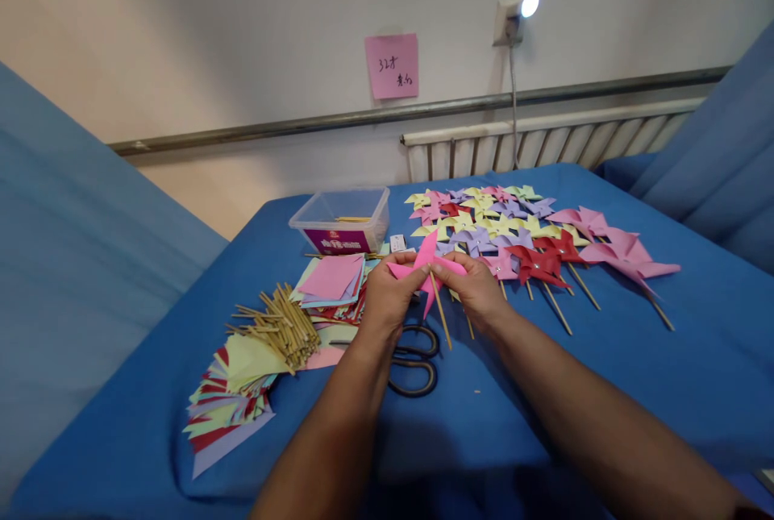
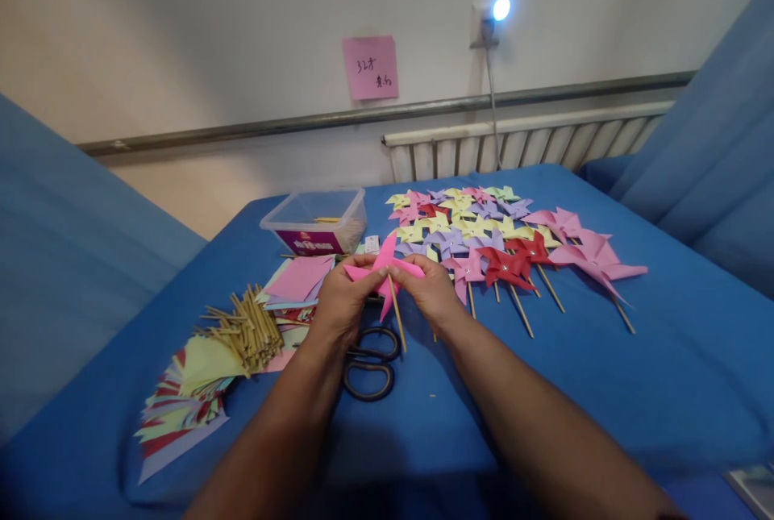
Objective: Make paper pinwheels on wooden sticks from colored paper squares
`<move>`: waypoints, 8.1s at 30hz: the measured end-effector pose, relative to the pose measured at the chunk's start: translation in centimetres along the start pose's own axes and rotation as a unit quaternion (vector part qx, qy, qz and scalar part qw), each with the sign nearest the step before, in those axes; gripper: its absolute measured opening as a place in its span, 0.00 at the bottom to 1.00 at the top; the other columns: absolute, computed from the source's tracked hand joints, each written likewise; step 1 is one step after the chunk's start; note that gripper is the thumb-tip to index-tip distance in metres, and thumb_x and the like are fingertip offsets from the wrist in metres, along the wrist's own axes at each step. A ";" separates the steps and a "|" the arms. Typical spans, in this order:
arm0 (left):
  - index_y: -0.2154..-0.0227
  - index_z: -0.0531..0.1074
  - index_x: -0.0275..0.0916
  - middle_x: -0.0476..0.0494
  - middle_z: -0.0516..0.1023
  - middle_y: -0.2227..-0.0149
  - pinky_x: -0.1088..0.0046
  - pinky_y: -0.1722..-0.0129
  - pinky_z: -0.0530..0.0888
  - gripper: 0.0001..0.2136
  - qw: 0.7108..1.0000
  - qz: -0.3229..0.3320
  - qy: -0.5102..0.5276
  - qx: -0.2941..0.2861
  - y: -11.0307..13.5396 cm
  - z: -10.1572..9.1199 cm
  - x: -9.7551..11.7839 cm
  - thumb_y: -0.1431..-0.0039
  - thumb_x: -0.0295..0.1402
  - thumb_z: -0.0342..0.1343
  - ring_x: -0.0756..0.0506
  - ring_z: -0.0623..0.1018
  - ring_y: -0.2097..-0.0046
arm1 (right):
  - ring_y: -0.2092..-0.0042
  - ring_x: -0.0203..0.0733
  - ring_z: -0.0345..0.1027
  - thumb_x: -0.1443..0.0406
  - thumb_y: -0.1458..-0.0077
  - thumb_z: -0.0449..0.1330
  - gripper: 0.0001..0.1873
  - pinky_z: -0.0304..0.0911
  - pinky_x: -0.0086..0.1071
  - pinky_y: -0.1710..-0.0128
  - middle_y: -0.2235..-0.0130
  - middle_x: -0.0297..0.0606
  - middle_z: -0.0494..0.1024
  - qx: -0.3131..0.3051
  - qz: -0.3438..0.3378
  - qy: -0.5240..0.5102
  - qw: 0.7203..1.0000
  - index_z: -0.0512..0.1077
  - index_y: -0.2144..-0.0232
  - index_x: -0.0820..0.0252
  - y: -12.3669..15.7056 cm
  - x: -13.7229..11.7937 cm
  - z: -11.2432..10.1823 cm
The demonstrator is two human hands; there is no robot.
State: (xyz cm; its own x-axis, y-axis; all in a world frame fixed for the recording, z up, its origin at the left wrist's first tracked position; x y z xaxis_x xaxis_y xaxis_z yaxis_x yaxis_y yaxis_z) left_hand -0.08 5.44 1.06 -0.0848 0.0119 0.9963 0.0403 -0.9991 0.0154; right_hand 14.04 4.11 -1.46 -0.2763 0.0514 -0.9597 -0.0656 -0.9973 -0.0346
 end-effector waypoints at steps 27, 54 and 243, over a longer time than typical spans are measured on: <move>0.61 0.75 0.37 0.39 0.81 0.61 0.69 0.59 0.73 0.17 0.980 0.148 0.063 0.114 0.7 -1.3 2.8 0.50 0.42 0.63 0.46 0.79 0.61 | 0.77 0.36 0.68 0.51 0.60 0.70 0.19 0.61 0.31 0.75 0.77 0.32 0.76 0.013 0.025 -0.057 0.998 0.71 0.74 0.57 0.4 0.7 1.6; 0.68 0.77 0.31 0.45 0.79 0.72 0.75 0.68 0.72 0.16 0.978 -0.055 0.201 0.002 0.2 0.3 0.1 0.62 0.31 0.71 0.51 0.75 0.72 | 0.72 0.34 0.68 0.57 0.57 0.72 0.14 0.63 0.29 0.70 0.73 0.31 0.78 -0.031 -0.016 -0.164 0.986 0.77 0.70 0.58 -0.1 0.9 1.3; 0.80 0.69 0.36 0.55 0.69 0.82 0.79 0.78 0.60 0.16 0.989 -0.094 0.103 -0.058 1.5 2.3 -1.1 0.66 0.33 0.72 0.56 0.65 0.80 | 0.76 0.34 0.63 0.54 0.60 0.73 0.17 0.61 0.30 0.73 0.76 0.29 0.74 0.063 -0.020 -0.083 0.994 0.77 0.71 0.58 -0.1 -0.8 -0.8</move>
State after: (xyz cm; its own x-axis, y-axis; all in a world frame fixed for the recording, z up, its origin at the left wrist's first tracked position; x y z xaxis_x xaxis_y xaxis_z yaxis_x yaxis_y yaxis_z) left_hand 2.35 4.03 0.19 -0.2806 0.2017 0.9384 -0.1090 -0.9780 0.1777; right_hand 15.02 4.17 -0.89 -0.4257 0.1089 -0.8983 -0.1960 -0.9803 -0.0259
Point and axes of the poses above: each hand's wrist, its own y-axis away from the middle knuckle, its own z-axis out of the palm, x = y × z, the point moved 5 cm from there along -y, towards the middle knuckle
